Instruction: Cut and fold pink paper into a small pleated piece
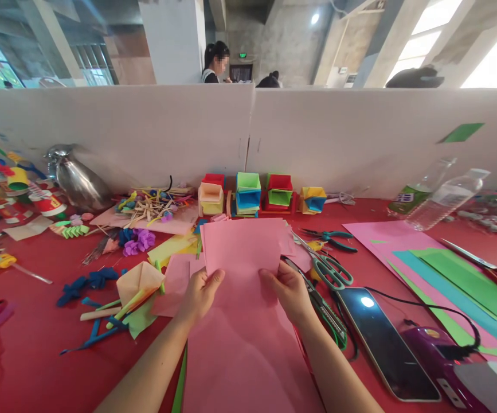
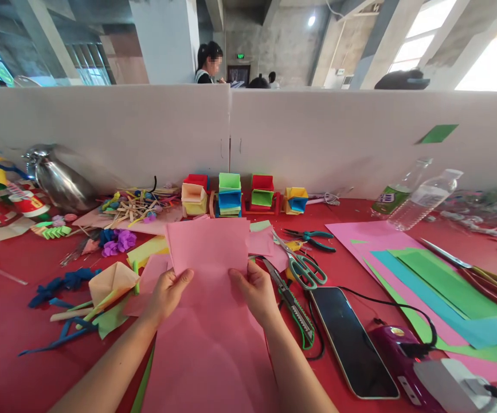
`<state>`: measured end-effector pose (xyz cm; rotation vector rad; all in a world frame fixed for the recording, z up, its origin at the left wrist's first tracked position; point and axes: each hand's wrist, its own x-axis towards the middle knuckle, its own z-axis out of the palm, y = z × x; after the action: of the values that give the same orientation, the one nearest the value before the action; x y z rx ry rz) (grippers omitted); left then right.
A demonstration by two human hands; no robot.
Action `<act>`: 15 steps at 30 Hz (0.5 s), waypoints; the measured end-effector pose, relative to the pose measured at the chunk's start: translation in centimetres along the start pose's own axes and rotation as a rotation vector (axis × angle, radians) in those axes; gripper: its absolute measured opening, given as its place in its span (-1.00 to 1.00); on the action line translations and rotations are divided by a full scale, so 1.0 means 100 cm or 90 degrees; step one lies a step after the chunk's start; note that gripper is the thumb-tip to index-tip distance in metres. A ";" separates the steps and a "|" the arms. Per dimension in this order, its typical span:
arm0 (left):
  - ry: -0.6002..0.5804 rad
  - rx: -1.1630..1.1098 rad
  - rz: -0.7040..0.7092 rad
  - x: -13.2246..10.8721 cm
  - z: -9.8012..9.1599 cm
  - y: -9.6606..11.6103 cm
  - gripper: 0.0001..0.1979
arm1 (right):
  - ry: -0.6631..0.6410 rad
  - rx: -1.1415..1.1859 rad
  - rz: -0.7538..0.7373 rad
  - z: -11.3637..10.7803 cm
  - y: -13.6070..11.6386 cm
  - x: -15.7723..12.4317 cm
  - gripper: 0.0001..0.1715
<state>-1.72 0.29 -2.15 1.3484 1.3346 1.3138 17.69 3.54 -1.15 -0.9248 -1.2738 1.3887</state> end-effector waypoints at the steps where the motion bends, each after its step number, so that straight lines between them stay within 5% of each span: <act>1: -0.004 -0.008 -0.004 0.000 0.000 0.000 -0.59 | 0.007 0.005 0.011 0.000 0.000 0.000 -0.67; 7: -0.064 -0.080 -0.130 0.000 0.000 0.002 -0.56 | 0.045 -0.005 0.078 0.000 0.003 0.002 -0.65; 15: -0.028 -0.126 -0.153 0.002 0.000 -0.003 -0.58 | 0.007 0.013 0.077 0.002 -0.002 0.000 -0.60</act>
<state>-1.84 0.53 -2.41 1.0415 1.2582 1.2101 17.47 3.51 -0.96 -1.0082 -1.2097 1.4849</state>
